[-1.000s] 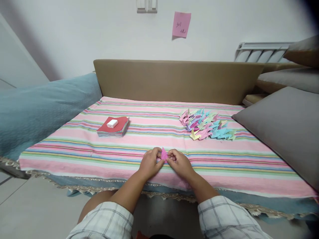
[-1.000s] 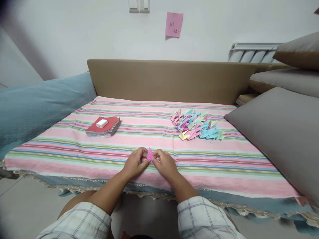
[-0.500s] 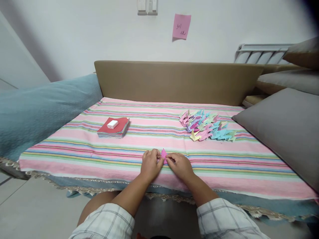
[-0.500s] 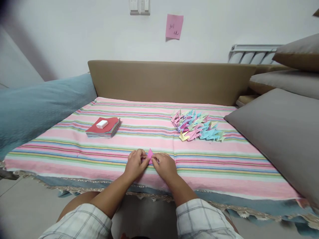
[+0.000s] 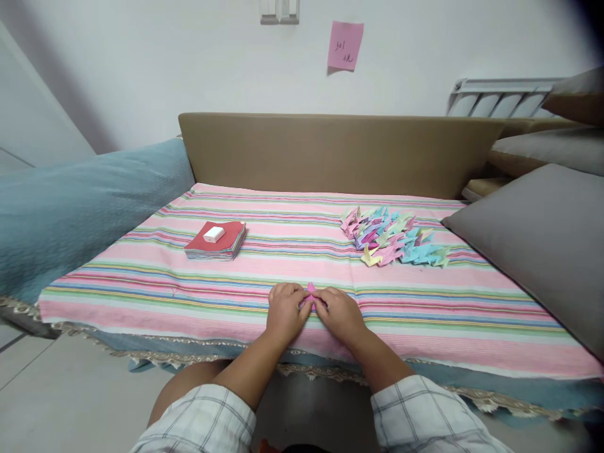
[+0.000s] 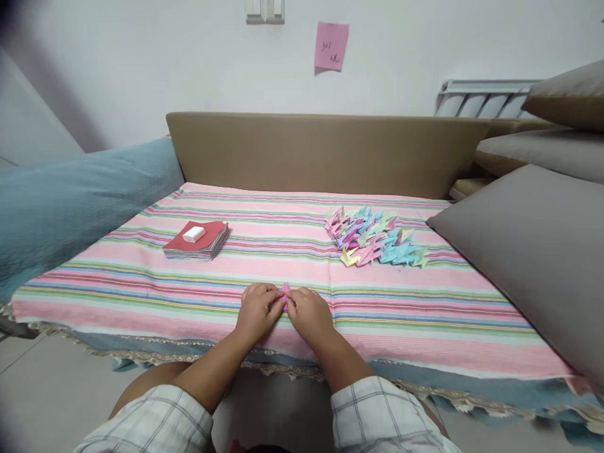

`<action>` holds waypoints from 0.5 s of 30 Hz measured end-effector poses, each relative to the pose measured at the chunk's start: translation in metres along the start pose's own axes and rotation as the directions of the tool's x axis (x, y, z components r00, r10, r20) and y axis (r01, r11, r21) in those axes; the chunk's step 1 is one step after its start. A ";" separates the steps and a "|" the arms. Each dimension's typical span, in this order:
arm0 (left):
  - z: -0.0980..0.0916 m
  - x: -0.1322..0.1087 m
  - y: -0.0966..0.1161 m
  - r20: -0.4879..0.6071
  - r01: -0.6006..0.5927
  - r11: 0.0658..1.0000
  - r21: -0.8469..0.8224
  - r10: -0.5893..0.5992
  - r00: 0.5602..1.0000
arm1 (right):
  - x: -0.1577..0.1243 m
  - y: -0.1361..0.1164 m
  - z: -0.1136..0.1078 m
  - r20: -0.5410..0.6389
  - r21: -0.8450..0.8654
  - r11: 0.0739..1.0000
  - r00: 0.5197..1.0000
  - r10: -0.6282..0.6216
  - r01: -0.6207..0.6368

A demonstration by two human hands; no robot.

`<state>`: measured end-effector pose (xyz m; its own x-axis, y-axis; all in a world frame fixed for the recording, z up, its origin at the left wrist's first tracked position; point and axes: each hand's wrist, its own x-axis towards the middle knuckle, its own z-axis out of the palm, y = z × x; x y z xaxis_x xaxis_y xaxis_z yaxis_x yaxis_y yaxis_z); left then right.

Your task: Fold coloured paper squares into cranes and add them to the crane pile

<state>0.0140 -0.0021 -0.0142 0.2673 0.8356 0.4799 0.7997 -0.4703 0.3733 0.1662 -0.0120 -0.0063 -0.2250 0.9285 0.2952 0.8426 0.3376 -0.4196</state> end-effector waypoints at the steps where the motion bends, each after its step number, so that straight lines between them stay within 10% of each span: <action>1: 0.001 0.000 0.000 -0.002 -0.009 1.000 0.009 0.009 1.000 | 0.000 0.000 0.000 0.000 -0.003 1.000 1.000 -0.001 0.001; 15: 0.002 -0.002 -0.001 -0.015 -0.067 0.996 0.055 0.068 0.998 | 0.000 -0.001 -0.002 0.019 -0.021 1.000 1.000 -0.010 0.011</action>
<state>0.0136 -0.0024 -0.0174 0.3128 0.7973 0.5162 0.8084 -0.5088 0.2961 0.1661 -0.0130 -0.0046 -0.2432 0.9278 0.2828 0.8501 0.3443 -0.3984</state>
